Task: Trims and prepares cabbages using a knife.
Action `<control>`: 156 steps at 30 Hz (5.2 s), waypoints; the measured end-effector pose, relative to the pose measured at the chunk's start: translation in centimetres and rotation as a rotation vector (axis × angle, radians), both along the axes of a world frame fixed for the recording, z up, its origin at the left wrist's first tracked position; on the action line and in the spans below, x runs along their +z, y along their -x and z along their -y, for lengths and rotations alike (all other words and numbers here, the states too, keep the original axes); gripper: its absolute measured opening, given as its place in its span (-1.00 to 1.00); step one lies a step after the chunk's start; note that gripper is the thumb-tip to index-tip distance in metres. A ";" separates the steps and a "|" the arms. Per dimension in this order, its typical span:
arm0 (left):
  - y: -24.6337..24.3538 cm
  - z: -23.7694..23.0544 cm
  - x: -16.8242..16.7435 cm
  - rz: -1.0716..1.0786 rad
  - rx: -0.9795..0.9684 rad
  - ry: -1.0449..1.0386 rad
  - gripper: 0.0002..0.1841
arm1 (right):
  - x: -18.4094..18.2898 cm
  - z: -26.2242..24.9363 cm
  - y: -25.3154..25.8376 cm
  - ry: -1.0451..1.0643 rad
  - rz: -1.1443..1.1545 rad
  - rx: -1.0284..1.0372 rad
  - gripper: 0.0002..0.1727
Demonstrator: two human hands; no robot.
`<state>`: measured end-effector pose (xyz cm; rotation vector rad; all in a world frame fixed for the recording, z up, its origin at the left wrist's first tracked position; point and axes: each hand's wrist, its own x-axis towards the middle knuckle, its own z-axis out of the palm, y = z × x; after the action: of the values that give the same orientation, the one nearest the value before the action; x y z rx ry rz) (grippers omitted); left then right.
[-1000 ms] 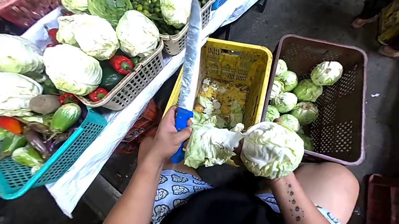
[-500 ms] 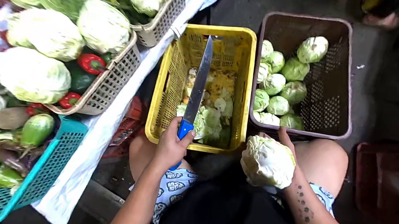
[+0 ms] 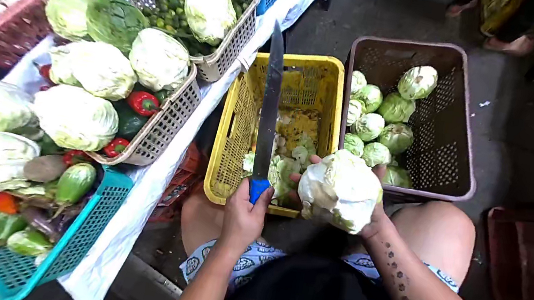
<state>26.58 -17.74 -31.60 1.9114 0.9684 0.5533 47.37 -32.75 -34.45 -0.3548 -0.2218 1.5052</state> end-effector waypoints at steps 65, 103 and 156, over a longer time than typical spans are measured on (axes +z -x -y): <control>2.6 -3.4 -1.4 -0.917 -0.128 0.153 -0.53 | 4.6 -3.9 1.7 -0.020 0.480 -0.529 -0.17; 12.9 -23.2 11.9 0.386 0.987 -0.403 0.04 | -2.9 -0.3 3.4 0.238 0.879 -0.162 -0.15; -2.1 -8.1 -7.4 -1.453 -0.225 -0.170 -0.53 | 0.9 0.8 -20.4 0.616 0.611 -0.577 -0.11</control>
<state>28.70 -9.61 -39.04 2.4377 1.5033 -1.1114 67.73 -33.56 -33.50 -1.2638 -0.1113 0.8277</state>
